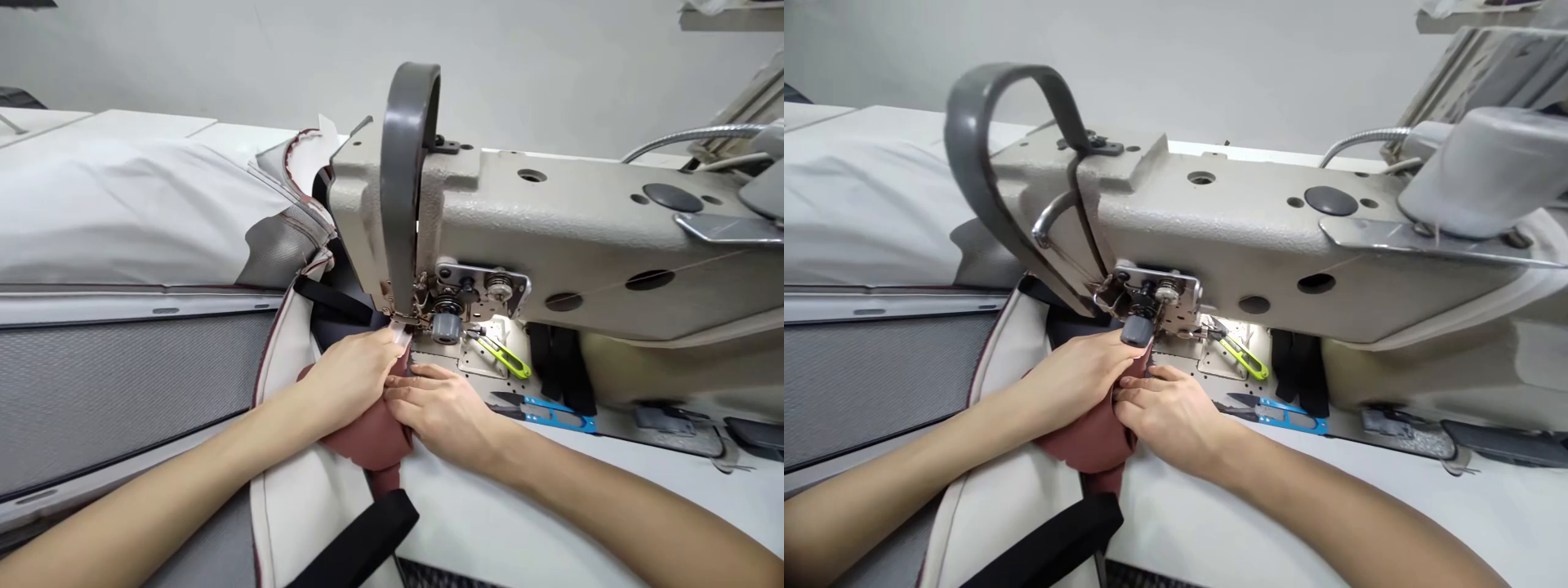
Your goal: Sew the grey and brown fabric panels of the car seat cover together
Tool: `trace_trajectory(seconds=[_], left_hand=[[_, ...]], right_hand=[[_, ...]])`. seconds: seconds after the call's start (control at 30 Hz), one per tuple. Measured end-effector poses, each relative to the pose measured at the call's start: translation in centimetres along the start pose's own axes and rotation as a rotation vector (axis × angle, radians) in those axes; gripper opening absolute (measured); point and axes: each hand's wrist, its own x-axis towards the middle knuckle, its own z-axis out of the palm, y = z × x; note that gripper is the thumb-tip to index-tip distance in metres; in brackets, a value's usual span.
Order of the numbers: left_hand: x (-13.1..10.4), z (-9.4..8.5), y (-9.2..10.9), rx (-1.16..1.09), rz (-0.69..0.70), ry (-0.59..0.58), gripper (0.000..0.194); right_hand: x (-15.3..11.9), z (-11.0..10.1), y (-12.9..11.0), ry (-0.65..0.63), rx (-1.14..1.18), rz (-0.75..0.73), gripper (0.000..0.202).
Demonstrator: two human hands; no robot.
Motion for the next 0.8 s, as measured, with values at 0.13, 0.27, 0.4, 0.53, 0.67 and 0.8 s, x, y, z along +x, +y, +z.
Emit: trace_trajectory(seconds=[0.13,0.27,0.4,0.53,0.67,0.8], left_hand=[[0.1,0.1,-0.2,-0.029,-0.003,0.01,0.02],[0.4,0.7,-0.6,-0.019,0.036,0.061,0.021],[0.7,0.9,-0.7,0.032,0.052,0.124,0.019],[1.0,0.6,-0.4,0.15,0.028,0.103,0.02],[1.3,0.2,0.0,0.205,0.002,0.055,0.022],[1.3,-0.4,0.3,0.254,-0.034,0.019,0.023]], right_hand=[[0.3,-0.1,0.0,-0.041,-0.002,-0.001,0.021],[0.6,-0.3,0.2,-0.021,0.011,0.015,0.022],[0.8,-0.4,0.8,-0.045,0.041,0.051,0.023],[0.9,-0.3,1.5,-0.055,0.08,0.094,0.023],[0.6,-0.4,1.8,-0.047,0.054,0.098,0.024],[0.3,-0.7,1.4,-0.026,-0.02,0.067,0.021]])
